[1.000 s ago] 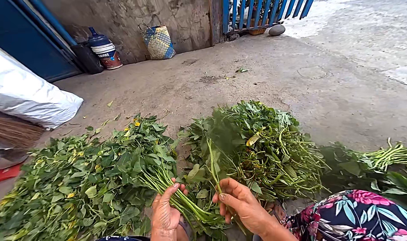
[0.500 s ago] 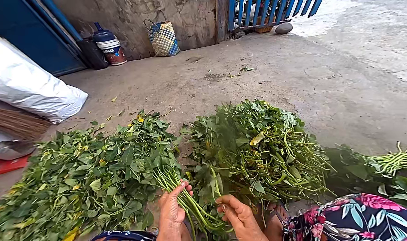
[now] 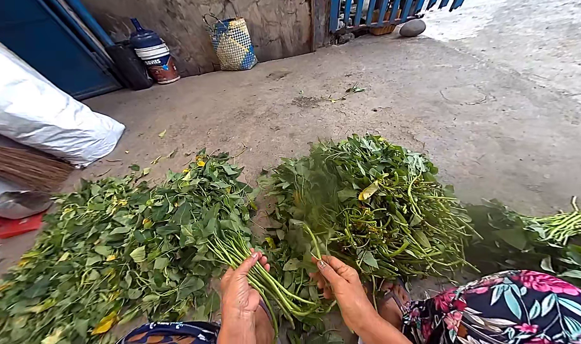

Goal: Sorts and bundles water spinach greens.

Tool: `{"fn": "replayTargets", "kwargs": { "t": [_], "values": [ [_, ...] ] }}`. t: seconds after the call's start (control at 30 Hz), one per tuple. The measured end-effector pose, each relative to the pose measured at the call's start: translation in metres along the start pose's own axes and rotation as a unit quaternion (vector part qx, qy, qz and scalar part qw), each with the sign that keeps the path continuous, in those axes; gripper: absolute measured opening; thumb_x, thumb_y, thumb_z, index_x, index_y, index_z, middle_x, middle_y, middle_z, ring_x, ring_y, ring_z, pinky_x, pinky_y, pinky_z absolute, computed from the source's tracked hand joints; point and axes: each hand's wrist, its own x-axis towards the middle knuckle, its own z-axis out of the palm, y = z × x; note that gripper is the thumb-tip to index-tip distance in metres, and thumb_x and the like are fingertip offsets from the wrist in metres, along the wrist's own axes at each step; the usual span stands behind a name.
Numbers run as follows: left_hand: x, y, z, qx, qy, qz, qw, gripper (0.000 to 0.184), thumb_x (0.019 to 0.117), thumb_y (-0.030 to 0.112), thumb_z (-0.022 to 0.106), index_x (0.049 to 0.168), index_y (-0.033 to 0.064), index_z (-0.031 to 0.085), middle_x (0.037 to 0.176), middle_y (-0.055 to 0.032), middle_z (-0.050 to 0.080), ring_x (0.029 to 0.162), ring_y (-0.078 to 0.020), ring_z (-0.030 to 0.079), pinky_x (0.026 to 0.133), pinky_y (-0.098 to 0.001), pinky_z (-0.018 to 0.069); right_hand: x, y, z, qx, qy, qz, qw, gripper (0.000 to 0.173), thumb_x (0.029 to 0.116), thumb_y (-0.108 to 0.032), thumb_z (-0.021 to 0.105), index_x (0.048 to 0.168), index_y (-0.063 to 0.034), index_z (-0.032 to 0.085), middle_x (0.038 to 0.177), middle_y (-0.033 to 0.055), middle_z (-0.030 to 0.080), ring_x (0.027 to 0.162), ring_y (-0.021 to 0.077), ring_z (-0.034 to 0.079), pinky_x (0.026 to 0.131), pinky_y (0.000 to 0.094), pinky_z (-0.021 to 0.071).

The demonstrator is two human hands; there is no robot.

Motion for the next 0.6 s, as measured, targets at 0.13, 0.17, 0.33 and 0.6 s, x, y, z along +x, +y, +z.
{"fn": "replayTargets", "kwargs": {
  "t": [0.13, 0.17, 0.33, 0.6],
  "values": [
    [-0.004, 0.001, 0.002, 0.012, -0.019, -0.004, 1.000, 0.024, 0.0955, -0.006, 0.062, 0.119, -0.0075, 0.057, 0.088, -0.0202, 0.070, 0.069, -0.0264, 0.072, 0.061, -0.0399, 0.0634, -0.005, 0.019, 0.005, -0.100, -0.015, -0.091, 0.991, 0.023, 0.1010, -0.019, 0.063, 0.116, -0.0057, 0.075, 0.096, 0.0036, 0.074, 0.077, 0.0108, 0.068, 0.065, 0.0250, 0.0563],
    [-0.005, 0.001, 0.004, 0.018, -0.030, -0.008, 0.999, 0.024, 0.0953, -0.007, 0.061, 0.119, -0.0080, 0.057, 0.089, -0.0207, 0.071, 0.069, -0.0270, 0.072, 0.061, -0.0401, 0.0635, -0.004, 0.026, 0.006, -0.137, -0.012, -0.127, 0.982, 0.023, 0.1001, -0.020, 0.064, 0.115, -0.0073, 0.076, 0.099, 0.0023, 0.075, 0.082, 0.0087, 0.068, 0.071, 0.0238, 0.0573],
    [-0.013, -0.006, 0.007, 0.042, -0.098, -0.011, 0.994, 0.024, 0.0956, -0.012, 0.057, 0.119, -0.0111, 0.055, 0.094, -0.0252, 0.072, 0.078, -0.0326, 0.075, 0.068, -0.0435, 0.0646, -0.003, 0.051, 0.018, -0.344, 0.050, -0.333, 0.876, 0.018, 0.0955, -0.019, 0.066, 0.106, -0.0148, 0.081, 0.092, 0.0011, 0.071, 0.088, 0.0121, 0.069, 0.079, 0.0314, 0.0599],
    [-0.010, -0.001, -0.002, -0.036, -0.168, 0.015, 0.985, 0.022, 0.0959, -0.012, 0.049, 0.118, -0.0124, 0.052, 0.100, -0.0297, 0.070, 0.085, -0.0377, 0.074, 0.075, -0.0490, 0.0644, 0.000, 0.047, 0.025, -0.410, 0.091, -0.407, 0.811, 0.022, 0.0942, -0.016, 0.063, 0.109, -0.0160, 0.080, 0.089, 0.0026, 0.070, 0.084, 0.0146, 0.069, 0.072, 0.0308, 0.0605]
  ]
}}
